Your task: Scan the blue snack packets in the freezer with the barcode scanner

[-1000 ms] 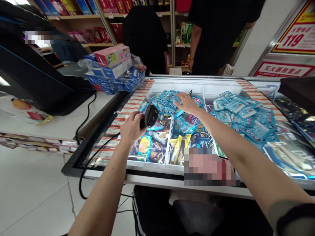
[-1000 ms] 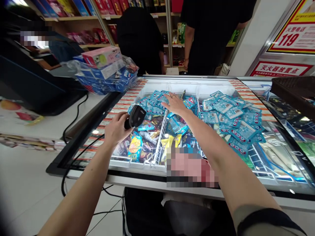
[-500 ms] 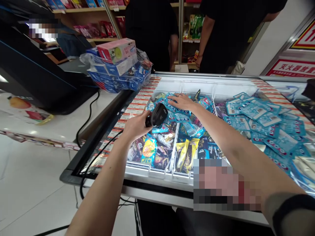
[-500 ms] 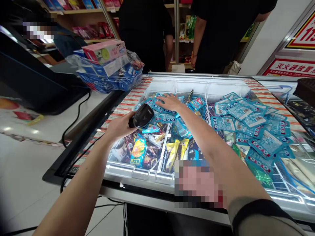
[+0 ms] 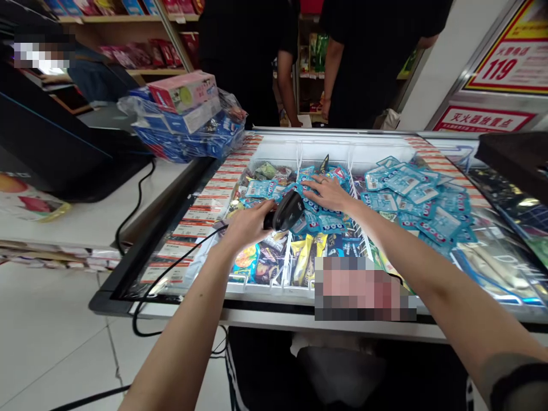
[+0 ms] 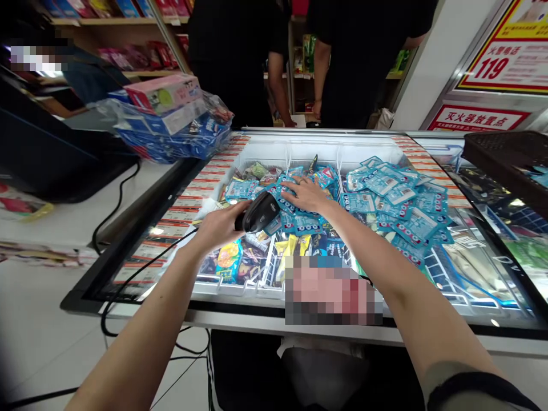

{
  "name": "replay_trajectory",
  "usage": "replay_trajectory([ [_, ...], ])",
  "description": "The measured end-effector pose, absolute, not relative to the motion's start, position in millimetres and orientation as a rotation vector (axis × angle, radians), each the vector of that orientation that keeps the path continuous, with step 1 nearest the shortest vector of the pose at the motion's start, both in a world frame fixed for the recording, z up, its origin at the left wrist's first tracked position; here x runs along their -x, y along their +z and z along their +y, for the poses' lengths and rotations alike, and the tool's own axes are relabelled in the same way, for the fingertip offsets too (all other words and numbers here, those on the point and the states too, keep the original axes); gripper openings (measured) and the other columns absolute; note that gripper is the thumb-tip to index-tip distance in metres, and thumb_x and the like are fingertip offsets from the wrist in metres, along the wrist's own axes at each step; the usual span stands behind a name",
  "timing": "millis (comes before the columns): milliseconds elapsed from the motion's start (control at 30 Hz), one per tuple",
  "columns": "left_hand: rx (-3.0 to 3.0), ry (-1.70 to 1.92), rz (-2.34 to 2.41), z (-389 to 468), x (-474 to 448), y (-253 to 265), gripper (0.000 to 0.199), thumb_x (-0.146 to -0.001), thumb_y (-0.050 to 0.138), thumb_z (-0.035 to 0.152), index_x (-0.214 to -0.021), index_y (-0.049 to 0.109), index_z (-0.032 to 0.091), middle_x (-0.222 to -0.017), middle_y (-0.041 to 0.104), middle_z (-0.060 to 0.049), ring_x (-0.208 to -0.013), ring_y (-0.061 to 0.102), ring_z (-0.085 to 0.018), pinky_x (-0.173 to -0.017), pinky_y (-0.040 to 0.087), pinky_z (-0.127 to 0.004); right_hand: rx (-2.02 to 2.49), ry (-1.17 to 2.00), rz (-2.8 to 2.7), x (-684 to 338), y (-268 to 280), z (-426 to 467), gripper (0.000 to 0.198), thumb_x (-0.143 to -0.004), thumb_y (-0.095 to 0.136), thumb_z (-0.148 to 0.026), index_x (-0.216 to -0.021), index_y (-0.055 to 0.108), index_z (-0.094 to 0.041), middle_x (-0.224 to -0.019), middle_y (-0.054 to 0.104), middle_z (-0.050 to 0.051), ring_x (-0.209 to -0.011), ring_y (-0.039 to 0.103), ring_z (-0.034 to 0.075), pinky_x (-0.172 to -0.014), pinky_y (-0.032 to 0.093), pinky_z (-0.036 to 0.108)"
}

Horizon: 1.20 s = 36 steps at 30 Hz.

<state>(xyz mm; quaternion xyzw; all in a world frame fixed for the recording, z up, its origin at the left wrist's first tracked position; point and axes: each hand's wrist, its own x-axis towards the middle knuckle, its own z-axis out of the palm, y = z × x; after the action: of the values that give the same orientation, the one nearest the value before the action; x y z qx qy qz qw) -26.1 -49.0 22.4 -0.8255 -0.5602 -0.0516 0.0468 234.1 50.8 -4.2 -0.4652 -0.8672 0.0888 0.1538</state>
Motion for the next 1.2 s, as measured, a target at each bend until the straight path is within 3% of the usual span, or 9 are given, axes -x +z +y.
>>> replay_trajectory([
  [133,2.562,-0.167,-1.679,-51,7,24,0.054,-0.078,0.051,0.034,-0.131,0.042,0.032,-0.125,0.061,-0.001,-0.090,0.066,-0.024,-0.063,0.044,-0.029,1.322,0.332,-2.405,-251,-7,47,0.065,-0.089,0.018,-0.069,-0.139,0.042,-0.035,-0.148,0.038,0.002,-0.139,0.028,0.029,-0.112,0.019,0.055],
  [333,2.588,-0.240,-1.719,-52,6,31,0.061,-0.076,0.052,0.032,-0.135,0.038,0.032,-0.126,0.060,-0.001,-0.097,0.064,-0.024,-0.068,0.045,-0.029,1.288,0.565,-2.221,-274,-6,36,0.066,-0.090,0.013,-0.067,-0.144,0.031,-0.034,-0.153,0.028,0.000,-0.143,0.017,0.024,-0.115,0.011,0.054],
  [433,2.541,-0.280,-1.777,-45,14,35,0.059,-0.075,0.053,0.031,-0.132,0.041,0.030,-0.125,0.061,-0.002,-0.102,0.062,-0.025,-0.068,0.045,-0.028,1.299,0.572,-2.169,-288,-8,31,0.071,-0.089,0.015,-0.070,-0.143,0.036,-0.030,-0.151,0.032,0.002,-0.142,0.021,0.024,-0.116,0.014,0.051],
  [633,2.426,-0.202,-1.948,-10,32,37,0.054,-0.074,0.055,0.046,-0.123,0.048,0.026,-0.095,0.069,-0.005,-0.087,0.064,-0.027,-0.063,0.043,-0.029,1.245,0.478,-2.104,-303,-8,22,0.074,-0.088,0.013,-0.070,-0.141,0.041,-0.026,-0.145,0.042,0.003,-0.139,0.029,0.022,-0.115,0.022,0.045],
  [767,2.414,-0.099,-1.963,3,36,39,0.058,-0.072,0.054,0.054,-0.122,0.049,0.025,-0.089,0.069,-0.006,-0.084,0.064,-0.029,-0.063,0.042,-0.030,1.273,0.476,-2.091,-308,-5,14,0.074,-0.089,0.012,-0.069,-0.140,0.042,-0.025,-0.143,0.046,0.004,-0.135,0.036,0.022,-0.112,0.027,0.043],
  [900,2.455,-0.075,-1.919,-2,33,39,0.055,-0.073,0.053,0.054,-0.121,0.050,0.027,-0.091,0.069,-0.006,-0.085,0.064,-0.029,-0.064,0.042,-0.031,1.317,0.462,-2.104,-312,-4,4,0.075,-0.091,0.009,-0.066,-0.136,0.048,-0.020,-0.137,0.052,0.007,-0.127,0.047,0.022,-0.107,0.035,0.038],
  [1200,2.447,-0.350,-1.915,-17,29,38,0.056,-0.074,0.054,0.049,-0.125,0.049,0.026,-0.105,0.067,-0.006,-0.095,0.062,-0.028,-0.068,0.044,-0.031,1.470,0.174,-2.277,-336,-7,-10,0.071,-0.089,0.032,-0.065,-0.138,0.044,-0.015,-0.130,0.057,0.013,-0.121,0.049,0.030,-0.101,0.037,0.045],
])
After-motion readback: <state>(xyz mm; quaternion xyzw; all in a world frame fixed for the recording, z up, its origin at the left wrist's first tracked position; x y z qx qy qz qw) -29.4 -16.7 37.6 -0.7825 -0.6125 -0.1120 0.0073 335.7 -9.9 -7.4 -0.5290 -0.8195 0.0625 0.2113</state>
